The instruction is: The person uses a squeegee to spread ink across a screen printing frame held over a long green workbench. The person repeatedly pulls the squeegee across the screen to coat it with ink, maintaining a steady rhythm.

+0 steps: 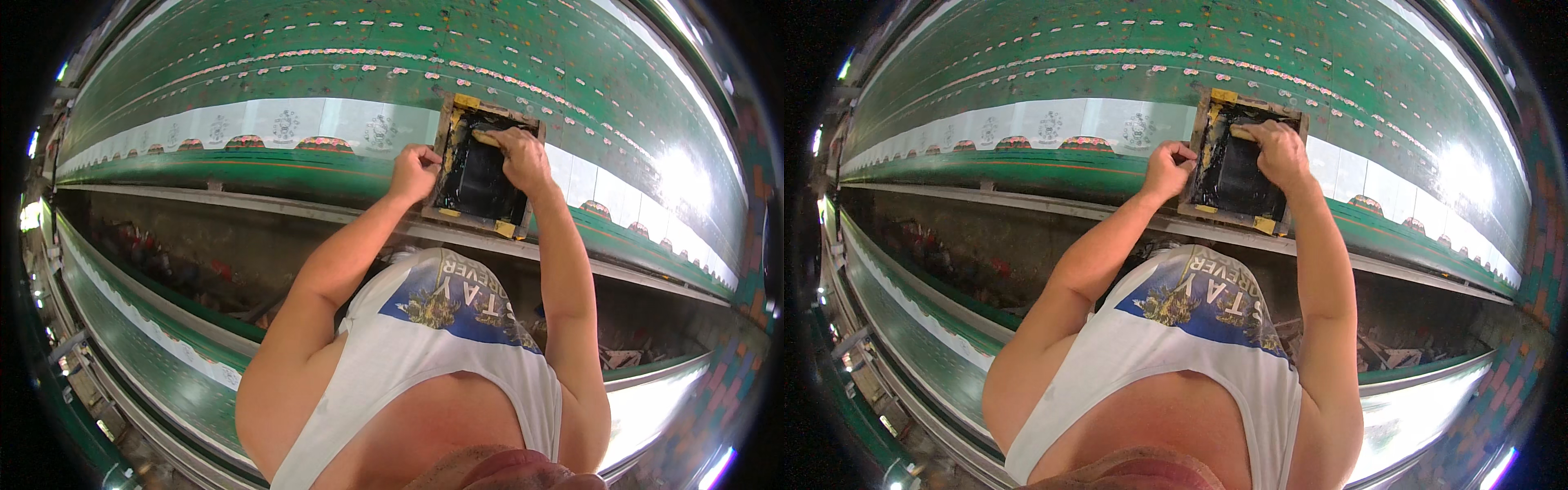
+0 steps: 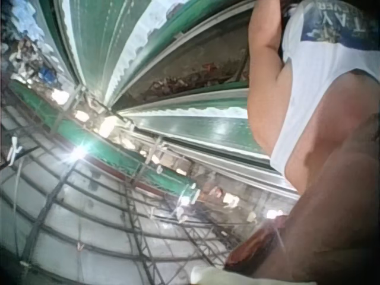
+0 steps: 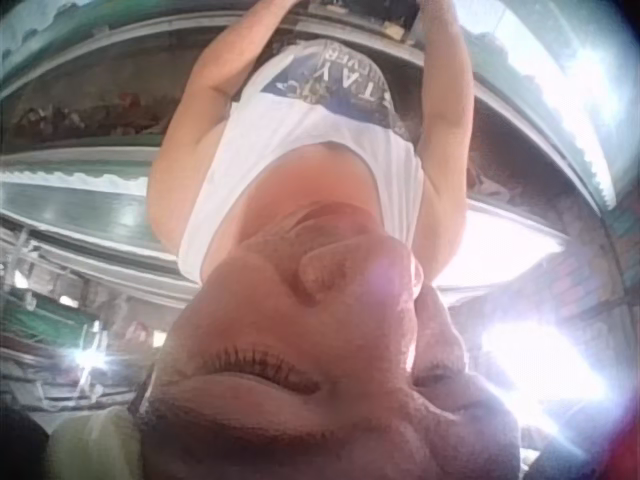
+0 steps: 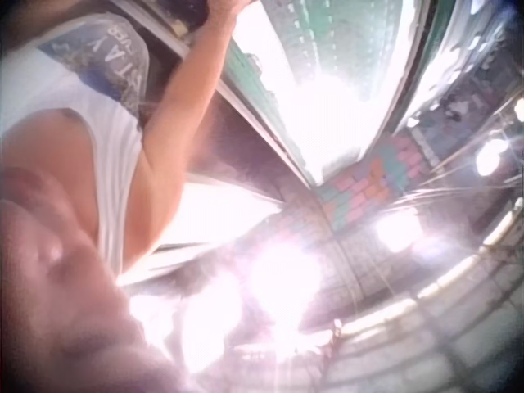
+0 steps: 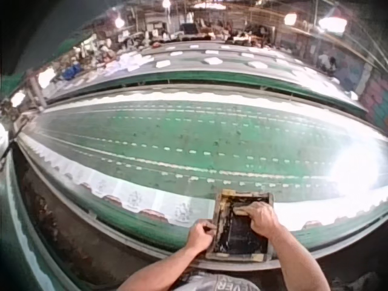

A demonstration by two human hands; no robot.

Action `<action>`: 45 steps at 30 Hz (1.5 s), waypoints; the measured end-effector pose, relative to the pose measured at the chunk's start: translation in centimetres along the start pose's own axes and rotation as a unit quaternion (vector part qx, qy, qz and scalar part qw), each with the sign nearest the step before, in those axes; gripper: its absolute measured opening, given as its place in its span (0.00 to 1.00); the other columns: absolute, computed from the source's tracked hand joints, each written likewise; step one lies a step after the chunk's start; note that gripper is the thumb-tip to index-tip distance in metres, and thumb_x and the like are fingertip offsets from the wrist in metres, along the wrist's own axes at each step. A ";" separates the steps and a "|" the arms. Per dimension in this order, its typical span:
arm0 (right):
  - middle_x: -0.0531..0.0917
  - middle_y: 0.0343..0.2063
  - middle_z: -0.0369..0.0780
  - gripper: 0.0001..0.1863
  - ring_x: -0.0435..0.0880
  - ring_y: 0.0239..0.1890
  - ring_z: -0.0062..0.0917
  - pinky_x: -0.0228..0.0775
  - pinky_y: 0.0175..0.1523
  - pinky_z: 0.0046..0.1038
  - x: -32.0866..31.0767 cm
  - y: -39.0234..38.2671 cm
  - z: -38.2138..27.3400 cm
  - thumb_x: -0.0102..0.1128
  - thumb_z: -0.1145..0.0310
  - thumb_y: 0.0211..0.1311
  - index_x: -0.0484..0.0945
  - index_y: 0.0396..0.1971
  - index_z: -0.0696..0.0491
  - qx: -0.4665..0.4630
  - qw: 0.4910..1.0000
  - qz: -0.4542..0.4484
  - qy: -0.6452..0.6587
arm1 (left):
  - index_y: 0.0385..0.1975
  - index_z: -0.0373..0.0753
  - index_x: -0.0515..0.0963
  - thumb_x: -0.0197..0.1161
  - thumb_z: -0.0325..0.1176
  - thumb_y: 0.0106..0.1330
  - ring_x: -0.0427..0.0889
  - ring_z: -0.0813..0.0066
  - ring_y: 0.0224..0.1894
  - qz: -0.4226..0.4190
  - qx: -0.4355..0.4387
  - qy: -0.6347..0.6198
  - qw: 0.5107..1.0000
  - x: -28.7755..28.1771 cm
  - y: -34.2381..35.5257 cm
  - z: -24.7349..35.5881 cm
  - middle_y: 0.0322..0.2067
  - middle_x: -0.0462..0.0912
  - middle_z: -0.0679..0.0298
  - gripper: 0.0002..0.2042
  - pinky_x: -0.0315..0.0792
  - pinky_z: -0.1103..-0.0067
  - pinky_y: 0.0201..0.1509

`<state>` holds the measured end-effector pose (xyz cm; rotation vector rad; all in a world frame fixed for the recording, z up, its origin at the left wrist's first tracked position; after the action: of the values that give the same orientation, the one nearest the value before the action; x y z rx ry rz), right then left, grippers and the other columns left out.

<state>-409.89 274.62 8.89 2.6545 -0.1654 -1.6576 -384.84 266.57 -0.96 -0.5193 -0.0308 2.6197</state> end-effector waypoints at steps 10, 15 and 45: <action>0.88 0.50 0.40 0.33 0.87 0.52 0.42 0.78 0.62 0.43 2.4 -10.1 -6.2 0.63 0.84 0.51 0.89 0.60 0.48 -0.031 0.999 0.009 -0.037 | 0.37 0.38 0.88 0.77 0.21 0.64 0.89 0.59 0.45 -0.035 -0.004 -0.035 0.999 0.1 0.1 0.0 0.49 0.86 0.53 0.06 0.84 0.68 0.52; 0.87 0.53 0.40 0.30 0.84 0.57 0.40 0.76 0.64 0.43 2.8 -12.5 -8.2 0.69 0.79 0.53 0.89 0.60 0.49 -0.002 0.999 -0.011 -0.034 | 0.45 0.38 0.88 0.75 0.23 0.68 0.85 0.53 0.58 0.060 0.113 0.009 0.992 1.4 -2.0 -0.6 0.53 0.85 0.51 0.08 0.80 0.64 0.61; 0.86 0.63 0.48 0.23 0.82 0.69 0.47 0.73 0.75 0.44 -5.8 -31.8 13.9 0.71 0.81 0.64 0.88 0.60 0.55 0.180 0.951 0.221 0.116 | 0.34 0.40 0.88 0.68 0.18 0.55 0.78 0.43 0.66 0.101 0.167 -0.013 0.981 23.3 -7.4 7.7 0.59 0.81 0.44 0.10 0.76 0.58 0.70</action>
<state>-422.13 307.48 6.04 2.7353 -1.0615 -1.2597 -403.46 284.15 -1.31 -0.3857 0.4691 2.7463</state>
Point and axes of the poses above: each hand's wrist, its own y-axis towards the middle knuckle, its own x-axis out of the palm, z = x × y, the point moved 3 cm from there along y, towards the middle knuckle
